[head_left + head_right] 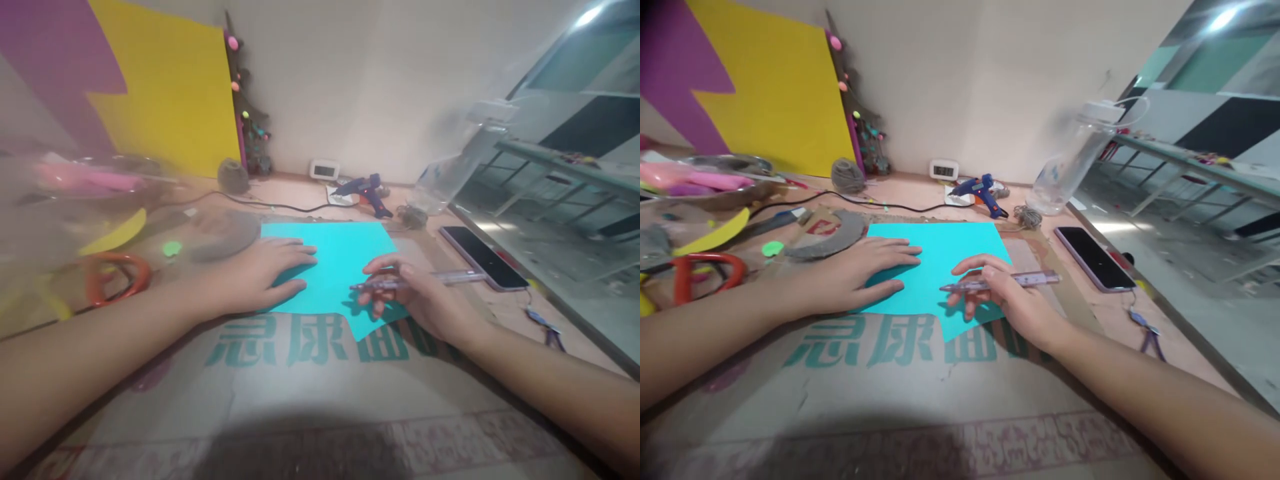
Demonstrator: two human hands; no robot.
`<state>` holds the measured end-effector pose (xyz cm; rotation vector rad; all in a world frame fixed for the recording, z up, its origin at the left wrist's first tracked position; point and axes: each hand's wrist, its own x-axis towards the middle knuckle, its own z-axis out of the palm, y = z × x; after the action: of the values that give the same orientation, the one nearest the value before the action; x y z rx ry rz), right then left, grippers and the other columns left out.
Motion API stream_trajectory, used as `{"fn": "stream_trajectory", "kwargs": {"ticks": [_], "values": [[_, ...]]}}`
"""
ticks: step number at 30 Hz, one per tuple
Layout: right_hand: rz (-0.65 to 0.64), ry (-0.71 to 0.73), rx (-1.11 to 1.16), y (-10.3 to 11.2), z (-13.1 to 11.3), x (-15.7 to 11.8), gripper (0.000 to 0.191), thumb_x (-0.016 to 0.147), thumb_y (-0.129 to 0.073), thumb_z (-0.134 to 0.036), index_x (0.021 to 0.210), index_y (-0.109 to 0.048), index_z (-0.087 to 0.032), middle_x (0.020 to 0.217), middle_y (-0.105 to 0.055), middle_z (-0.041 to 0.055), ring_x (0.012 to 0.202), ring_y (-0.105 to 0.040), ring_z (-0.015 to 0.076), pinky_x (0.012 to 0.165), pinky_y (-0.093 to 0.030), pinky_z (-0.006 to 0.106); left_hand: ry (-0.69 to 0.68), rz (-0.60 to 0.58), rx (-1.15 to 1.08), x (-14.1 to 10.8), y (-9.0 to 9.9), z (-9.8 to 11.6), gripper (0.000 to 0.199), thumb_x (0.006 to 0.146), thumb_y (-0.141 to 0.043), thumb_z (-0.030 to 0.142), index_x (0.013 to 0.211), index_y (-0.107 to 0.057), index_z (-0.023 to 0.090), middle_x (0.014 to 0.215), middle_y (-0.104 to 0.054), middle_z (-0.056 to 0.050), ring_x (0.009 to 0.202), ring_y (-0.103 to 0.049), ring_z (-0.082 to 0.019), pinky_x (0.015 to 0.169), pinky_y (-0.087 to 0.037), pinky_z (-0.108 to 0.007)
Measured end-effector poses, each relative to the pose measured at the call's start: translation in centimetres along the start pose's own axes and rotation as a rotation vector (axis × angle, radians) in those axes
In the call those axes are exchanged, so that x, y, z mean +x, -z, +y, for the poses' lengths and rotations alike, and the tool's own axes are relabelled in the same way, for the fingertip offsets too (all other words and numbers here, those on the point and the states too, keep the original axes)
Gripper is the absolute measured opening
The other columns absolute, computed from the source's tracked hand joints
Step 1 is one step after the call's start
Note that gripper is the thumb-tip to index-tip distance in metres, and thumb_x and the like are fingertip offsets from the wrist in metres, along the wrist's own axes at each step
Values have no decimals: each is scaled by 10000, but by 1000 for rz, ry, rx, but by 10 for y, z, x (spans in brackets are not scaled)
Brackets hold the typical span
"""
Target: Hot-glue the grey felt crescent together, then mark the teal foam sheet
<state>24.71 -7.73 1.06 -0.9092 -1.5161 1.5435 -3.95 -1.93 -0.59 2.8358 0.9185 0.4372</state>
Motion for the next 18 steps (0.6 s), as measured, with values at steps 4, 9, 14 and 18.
{"fn": "stream_trajectory", "kwargs": {"ticks": [4,9,14,18], "values": [[-19,-21,-209,-4,0,-3,293,929,-540,-429,968,-672,-170,905,-732,81,651,-613,132,582,-516,261,7,-5,19,1,1,2,456,949,-466,452,1348,-533,243,1465,-500,-59,1378,-410,-275,1123,-323,-464],[33,-25,-391,-8,-7,-2,205,840,-669,-375,800,-624,-179,699,-700,28,542,-559,100,482,-436,209,5,-13,30,3,0,-2,458,949,-463,446,1349,-531,234,1455,-511,-60,1370,-420,-271,1115,-327,-457],[56,-49,-380,-12,-8,-2,237,846,-653,-406,788,-578,-189,646,-677,10,492,-531,95,460,-426,213,-28,106,81,1,6,21,354,943,-484,388,1210,-622,201,1320,-610,-90,1240,-524,-279,1056,-356,-465],[38,-6,-401,-23,-12,-10,150,799,-715,-321,793,-628,-199,660,-644,-18,538,-542,90,499,-428,213,-62,172,-59,-3,7,70,330,934,-515,444,1089,-654,188,1105,-665,-80,1076,-564,-242,963,-403,-408]]}}
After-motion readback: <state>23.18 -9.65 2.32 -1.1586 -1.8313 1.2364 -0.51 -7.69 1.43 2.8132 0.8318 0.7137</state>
